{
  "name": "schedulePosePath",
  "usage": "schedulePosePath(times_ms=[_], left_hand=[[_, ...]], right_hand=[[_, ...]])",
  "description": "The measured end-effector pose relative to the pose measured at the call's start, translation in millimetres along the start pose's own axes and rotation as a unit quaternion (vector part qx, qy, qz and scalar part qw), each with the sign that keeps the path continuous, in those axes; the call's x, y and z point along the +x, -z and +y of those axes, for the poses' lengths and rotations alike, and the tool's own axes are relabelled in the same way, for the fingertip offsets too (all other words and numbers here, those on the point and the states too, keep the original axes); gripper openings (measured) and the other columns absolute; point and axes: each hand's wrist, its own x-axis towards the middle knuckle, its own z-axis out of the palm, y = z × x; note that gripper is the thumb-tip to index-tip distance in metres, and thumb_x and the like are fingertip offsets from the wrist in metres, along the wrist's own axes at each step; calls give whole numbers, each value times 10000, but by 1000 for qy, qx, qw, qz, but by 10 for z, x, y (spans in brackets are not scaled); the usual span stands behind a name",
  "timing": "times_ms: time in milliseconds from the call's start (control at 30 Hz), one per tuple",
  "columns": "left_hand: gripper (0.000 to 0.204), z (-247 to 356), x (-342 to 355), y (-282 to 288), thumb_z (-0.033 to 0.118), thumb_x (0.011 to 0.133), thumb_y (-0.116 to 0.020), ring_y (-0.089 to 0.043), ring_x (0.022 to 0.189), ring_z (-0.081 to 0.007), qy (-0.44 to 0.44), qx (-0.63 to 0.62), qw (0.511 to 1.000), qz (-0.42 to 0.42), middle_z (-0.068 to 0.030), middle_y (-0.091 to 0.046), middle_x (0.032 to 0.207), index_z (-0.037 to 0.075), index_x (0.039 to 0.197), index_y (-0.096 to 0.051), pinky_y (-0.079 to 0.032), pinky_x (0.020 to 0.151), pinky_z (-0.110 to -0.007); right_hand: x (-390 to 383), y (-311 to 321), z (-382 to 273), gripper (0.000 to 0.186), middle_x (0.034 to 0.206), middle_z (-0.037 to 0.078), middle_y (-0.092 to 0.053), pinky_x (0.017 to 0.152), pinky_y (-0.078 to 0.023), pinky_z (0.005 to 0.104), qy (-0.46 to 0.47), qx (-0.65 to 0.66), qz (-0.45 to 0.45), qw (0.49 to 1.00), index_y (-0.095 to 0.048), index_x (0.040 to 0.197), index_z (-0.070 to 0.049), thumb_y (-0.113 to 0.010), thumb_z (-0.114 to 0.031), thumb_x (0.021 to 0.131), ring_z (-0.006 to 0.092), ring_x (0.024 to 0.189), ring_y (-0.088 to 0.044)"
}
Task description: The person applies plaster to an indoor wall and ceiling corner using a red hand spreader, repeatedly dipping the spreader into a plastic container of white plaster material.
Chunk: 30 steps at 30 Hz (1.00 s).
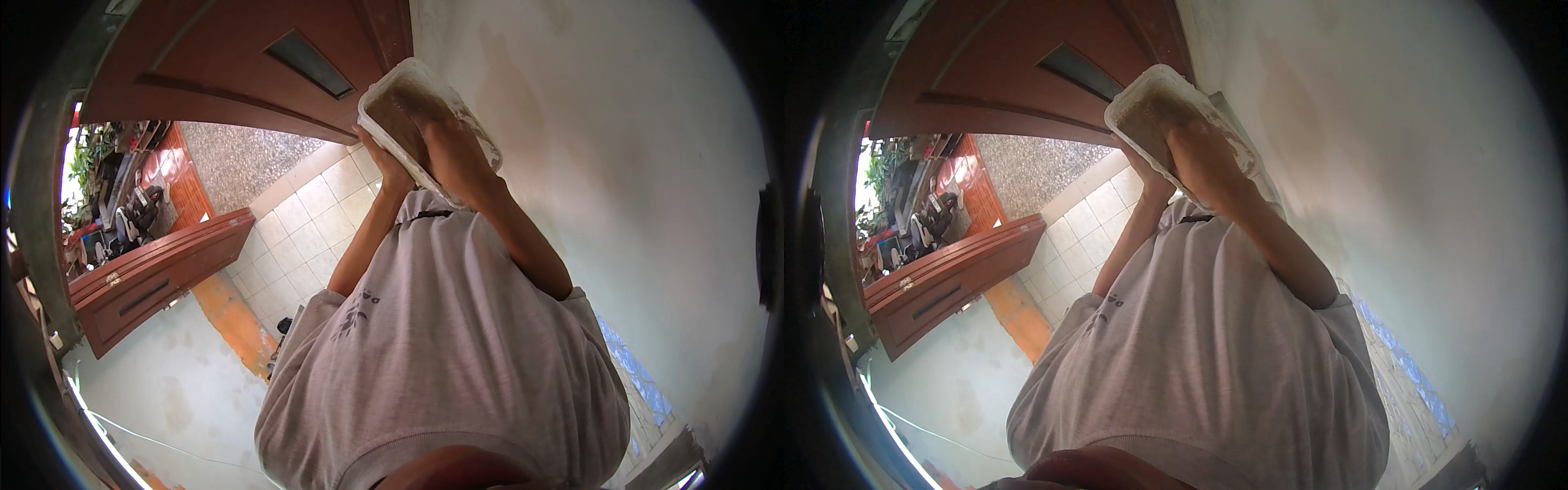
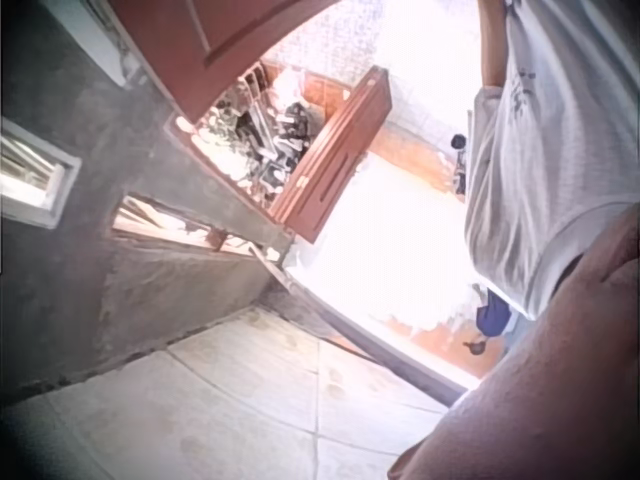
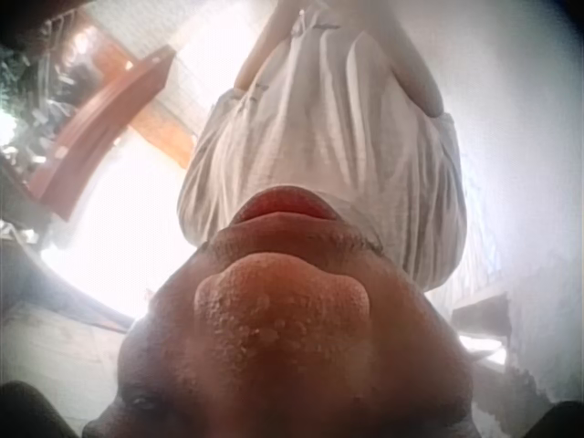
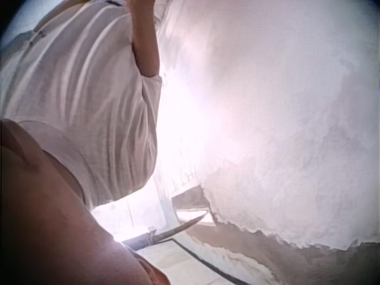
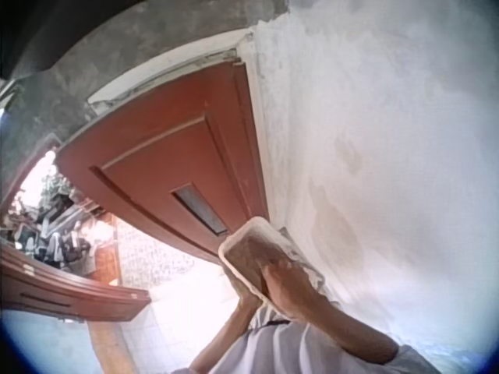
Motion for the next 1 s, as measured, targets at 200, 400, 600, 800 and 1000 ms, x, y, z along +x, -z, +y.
schedulePosePath(times_ms=[200,400,600,800,1000], left_hand=[[720,5,-32,67,629,1060,-182,-377,1423,-251,39,-1,999,1,-77,-409,1535,113,1539,-332,-295,1200,-419],[688,-65,54,112,603,1071,-216,-420,1382,-240,51,-62,997,-12,-78,-432,1497,96,1520,-333,-343,1172,-412],[808,-35,-19,74,718,1009,-250,-424,1395,-252,58,88,991,79,-100,-456,1512,115,1533,-372,-360,1171,-384],[801,-66,47,145,713,1013,-246,-434,1385,-260,78,-9,995,60,-89,-459,1504,111,1525,-375,-370,1163,-399],[749,-234,88,449,666,1041,-222,-453,1365,-236,44,22,999,7,-77,-472,1488,110,1515,-386,-370,1159,-389]], right_hand=[[-27,117,57,470,1071,266,-681,856,-557,500,22,17,-65,998,-641,1266,-36,-659,4,798,417,977,-687],[75,27,103,349,979,273,-699,866,-551,487,3,24,22,999,-678,1168,3,-653,-31,822,418,967,-686],[81,41,180,490,934,260,-700,793,-572,470,77,-7,-38,996,-626,1311,-50,-634,0,824,413,875,-693],[119,157,67,496,942,287,-685,828,-557,486,-13,14,-26,999,-640,1294,-43,-623,22,802,415,875,-691],[146,119,-45,407,966,324,-672,873,-540,504,37,-53,-131,989,-657,1183,27,-654,2,777,440,952,-678]])
